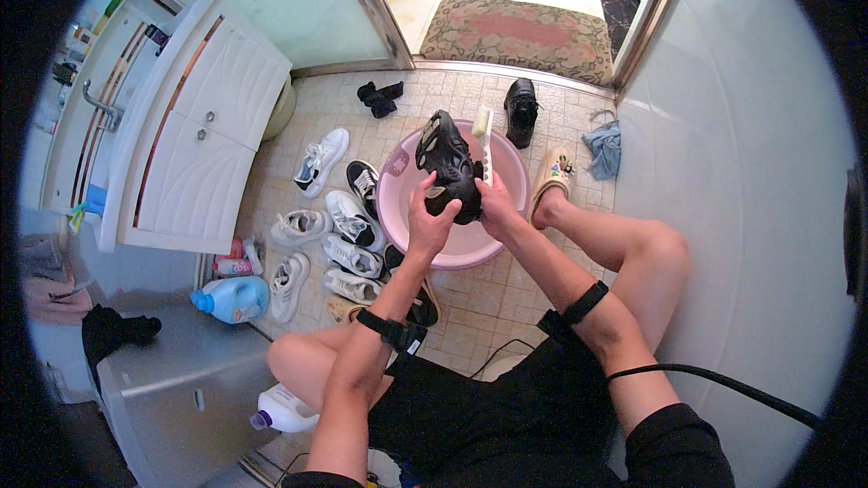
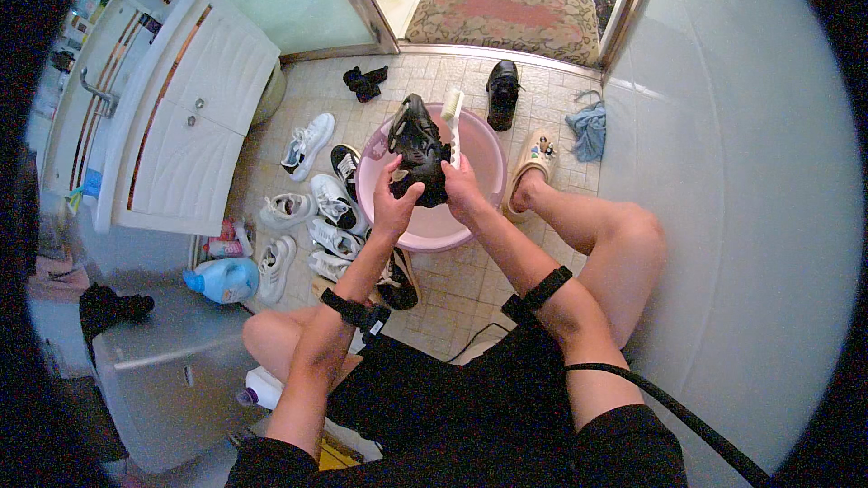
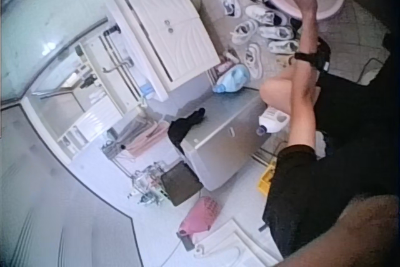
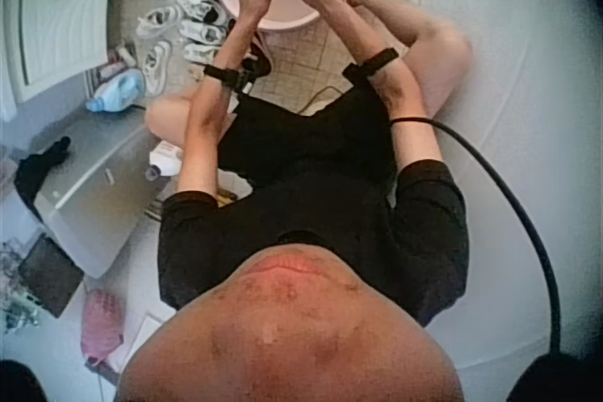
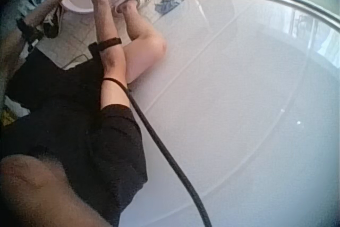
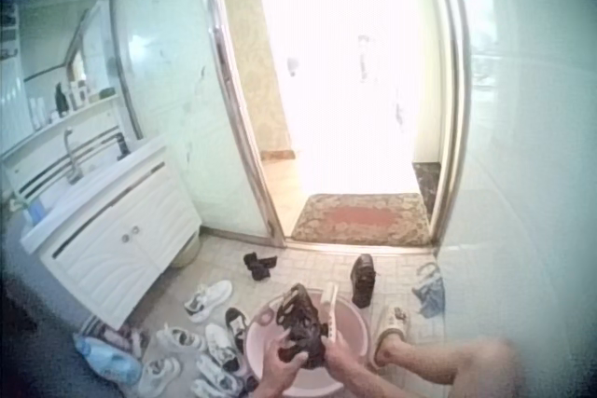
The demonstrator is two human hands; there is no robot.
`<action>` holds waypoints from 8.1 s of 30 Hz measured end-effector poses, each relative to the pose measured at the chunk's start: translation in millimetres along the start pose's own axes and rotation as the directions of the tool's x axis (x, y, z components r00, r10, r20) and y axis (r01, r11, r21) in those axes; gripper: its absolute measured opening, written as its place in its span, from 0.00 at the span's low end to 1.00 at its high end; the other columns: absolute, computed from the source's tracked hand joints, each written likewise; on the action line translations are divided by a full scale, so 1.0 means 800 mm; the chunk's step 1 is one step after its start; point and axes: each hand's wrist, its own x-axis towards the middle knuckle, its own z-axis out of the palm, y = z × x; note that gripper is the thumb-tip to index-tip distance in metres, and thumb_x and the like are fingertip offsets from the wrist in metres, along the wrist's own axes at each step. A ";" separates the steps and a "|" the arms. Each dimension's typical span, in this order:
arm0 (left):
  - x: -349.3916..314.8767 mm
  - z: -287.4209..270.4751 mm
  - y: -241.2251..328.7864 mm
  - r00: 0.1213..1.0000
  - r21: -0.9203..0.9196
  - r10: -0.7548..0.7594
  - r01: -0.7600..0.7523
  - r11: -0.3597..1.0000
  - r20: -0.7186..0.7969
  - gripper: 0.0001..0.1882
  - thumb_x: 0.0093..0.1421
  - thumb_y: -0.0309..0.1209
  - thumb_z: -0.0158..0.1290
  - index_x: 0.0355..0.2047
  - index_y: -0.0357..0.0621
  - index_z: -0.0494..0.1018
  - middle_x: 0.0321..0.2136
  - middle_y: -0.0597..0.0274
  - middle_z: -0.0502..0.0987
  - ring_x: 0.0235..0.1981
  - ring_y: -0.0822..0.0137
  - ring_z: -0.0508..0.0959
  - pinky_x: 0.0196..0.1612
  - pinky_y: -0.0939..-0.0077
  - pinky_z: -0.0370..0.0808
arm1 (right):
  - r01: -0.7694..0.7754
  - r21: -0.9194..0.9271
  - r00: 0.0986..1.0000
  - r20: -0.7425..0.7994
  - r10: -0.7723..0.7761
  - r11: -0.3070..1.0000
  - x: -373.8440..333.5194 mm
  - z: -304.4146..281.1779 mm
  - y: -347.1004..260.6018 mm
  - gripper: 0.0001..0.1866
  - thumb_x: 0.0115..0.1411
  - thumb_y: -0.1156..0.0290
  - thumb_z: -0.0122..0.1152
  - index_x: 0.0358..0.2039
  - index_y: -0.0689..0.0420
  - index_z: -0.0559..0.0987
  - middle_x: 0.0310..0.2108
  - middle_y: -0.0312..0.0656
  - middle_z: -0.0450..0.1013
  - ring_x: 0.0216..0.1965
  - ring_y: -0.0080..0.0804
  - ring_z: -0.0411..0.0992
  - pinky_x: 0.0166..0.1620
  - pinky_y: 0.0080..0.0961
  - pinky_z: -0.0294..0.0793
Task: The person scrubs a black shoe with a brush in a pink bucket filled with water, then repeats the action with a second black shoe.
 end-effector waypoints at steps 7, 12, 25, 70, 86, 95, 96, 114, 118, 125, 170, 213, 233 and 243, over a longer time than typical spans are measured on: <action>-0.009 -0.002 0.016 0.958 -0.381 -0.238 0.283 0.880 0.162 0.31 0.53 0.22 0.53 0.55 0.43 0.51 0.42 0.54 0.72 0.39 0.68 0.74 0.42 0.75 0.75 | 0.496 -0.336 0.865 0.111 -0.489 0.801 0.006 0.010 -0.011 0.16 0.60 0.75 0.49 0.49 0.61 0.67 0.39 0.39 0.70 0.39 0.25 0.68 0.45 0.24 0.68; -0.017 0.002 0.019 0.947 -0.495 -0.315 0.307 0.813 0.070 0.34 0.52 0.22 0.54 0.55 0.47 0.48 0.43 0.51 0.70 0.40 0.67 0.73 0.41 0.75 0.75 | 0.528 -0.443 0.842 0.166 -0.512 0.724 -0.005 0.025 -0.029 0.16 0.59 0.74 0.50 0.49 0.61 0.67 0.38 0.41 0.71 0.39 0.27 0.68 0.45 0.25 0.68; -0.020 -0.001 0.034 0.854 -0.451 -0.481 0.515 0.729 0.198 0.29 0.57 0.29 0.54 0.51 0.57 0.47 0.43 0.52 0.69 0.40 0.63 0.74 0.40 0.67 0.76 | 0.483 -0.583 0.866 0.209 -0.454 0.653 -0.020 0.032 -0.045 0.17 0.57 0.75 0.51 0.48 0.61 0.69 0.38 0.45 0.72 0.40 0.33 0.71 0.47 0.30 0.69; 0.000 -0.035 0.092 0.979 0.676 0.088 -0.190 0.712 0.182 0.32 0.35 0.32 0.66 0.40 0.37 0.65 0.35 0.49 0.72 0.37 0.47 0.75 0.39 0.58 0.74 | 0.458 -0.609 0.887 0.368 -0.280 0.648 -0.006 0.041 -0.032 0.20 0.57 0.71 0.51 0.50 0.61 0.70 0.38 0.50 0.74 0.40 0.37 0.73 0.45 0.31 0.70; -0.013 -0.085 0.014 0.986 0.008 -0.134 0.136 0.991 -0.100 0.18 0.51 0.29 0.60 0.42 0.33 0.72 0.35 0.59 0.78 0.35 0.70 0.76 0.41 0.76 0.74 | 0.097 -0.564 0.994 0.019 -0.105 0.820 -0.002 0.025 -0.035 0.15 0.63 0.59 0.52 0.34 0.60 0.69 0.20 0.36 0.68 0.21 0.22 0.68 0.25 0.22 0.73; -0.022 -0.060 0.030 0.911 -0.611 -0.409 0.354 0.708 0.054 0.23 0.57 0.29 0.53 0.53 0.40 0.63 0.46 0.59 0.73 0.44 0.64 0.76 0.48 0.70 0.74 | -0.315 -0.044 0.946 -0.098 0.310 0.948 -0.022 0.042 0.014 0.18 0.66 0.57 0.45 0.51 0.54 0.62 0.38 0.42 0.68 0.40 0.33 0.69 0.42 0.36 0.76; -0.023 -0.054 0.032 0.922 -0.628 -0.380 0.337 0.701 0.070 0.23 0.57 0.29 0.52 0.53 0.40 0.63 0.46 0.59 0.72 0.44 0.65 0.75 0.47 0.70 0.75 | -0.315 -0.044 0.946 -0.100 0.309 0.948 -0.020 0.040 0.015 0.18 0.66 0.57 0.45 0.51 0.54 0.62 0.38 0.42 0.68 0.40 0.33 0.69 0.42 0.36 0.76; -0.011 -0.048 0.062 0.991 -0.242 -0.053 0.081 0.967 0.122 0.40 0.46 0.21 0.62 0.59 0.38 0.56 0.50 0.57 0.69 0.51 0.65 0.71 0.55 0.70 0.67 | -0.036 0.334 0.999 0.051 0.020 0.942 -0.023 0.055 0.009 0.18 0.69 0.59 0.35 0.55 0.53 0.63 0.50 0.39 0.68 0.51 0.35 0.68 0.55 0.38 0.69; -0.011 -0.039 0.074 0.984 -0.079 0.123 -0.113 0.990 0.131 0.45 0.45 0.24 0.64 0.61 0.38 0.52 0.55 0.54 0.64 0.55 0.61 0.66 0.58 0.68 0.64 | 0.000 0.394 0.990 0.130 -0.056 0.919 -0.002 0.037 0.014 0.20 0.68 0.61 0.40 0.57 0.55 0.62 0.49 0.39 0.68 0.50 0.33 0.68 0.53 0.35 0.69; -0.015 -0.049 0.072 0.956 0.158 0.271 -0.286 0.945 0.109 0.52 0.43 0.26 0.66 0.64 0.40 0.44 0.59 0.44 0.56 0.61 0.55 0.59 0.62 0.62 0.57 | 0.014 0.349 0.991 0.122 -0.060 0.937 -0.013 0.048 -0.001 0.19 0.67 0.65 0.41 0.57 0.54 0.61 0.52 0.40 0.67 0.51 0.34 0.69 0.53 0.34 0.70; 0.000 -0.063 0.083 0.942 -0.203 -0.263 0.305 0.931 0.208 0.15 0.55 0.21 0.55 0.43 0.27 0.70 0.39 0.54 0.76 0.37 0.66 0.79 0.42 0.74 0.78 | -0.135 0.142 0.987 0.107 0.120 0.981 -0.031 0.064 -0.008 0.20 0.69 0.63 0.39 0.61 0.47 0.60 0.48 0.34 0.70 0.46 0.27 0.71 0.46 0.36 0.75; 0.155 0.054 -0.007 0.885 -0.030 -0.465 0.466 0.884 0.018 0.13 0.52 0.26 0.59 0.38 0.35 0.74 0.31 0.61 0.78 0.28 0.71 0.77 0.27 0.76 0.76 | -0.406 0.405 0.847 -0.171 0.504 0.819 0.043 -0.021 0.124 0.15 0.67 0.61 0.41 0.45 0.60 0.65 0.35 0.43 0.71 0.32 0.30 0.69 0.36 0.28 0.72; 0.396 0.216 -0.153 0.961 0.701 -0.247 0.091 0.708 0.124 0.20 0.39 0.37 0.63 0.33 0.41 0.77 0.34 0.47 0.77 0.39 0.51 0.77 0.45 0.60 0.74 | -0.281 0.804 0.728 -0.177 0.662 0.525 0.045 -0.022 0.205 0.07 0.61 0.67 0.49 0.31 0.57 0.70 0.25 0.38 0.71 0.25 0.29 0.70 0.30 0.26 0.74; 0.398 0.234 -0.185 0.908 0.886 -0.360 -0.025 0.462 0.214 0.22 0.44 0.37 0.65 0.37 0.40 0.73 0.40 0.46 0.73 0.43 0.48 0.74 0.45 0.59 0.73 | -0.270 0.805 0.684 -0.226 0.694 0.528 0.041 -0.041 0.218 0.06 0.61 0.68 0.50 0.30 0.56 0.71 0.24 0.38 0.72 0.24 0.29 0.71 0.28 0.26 0.73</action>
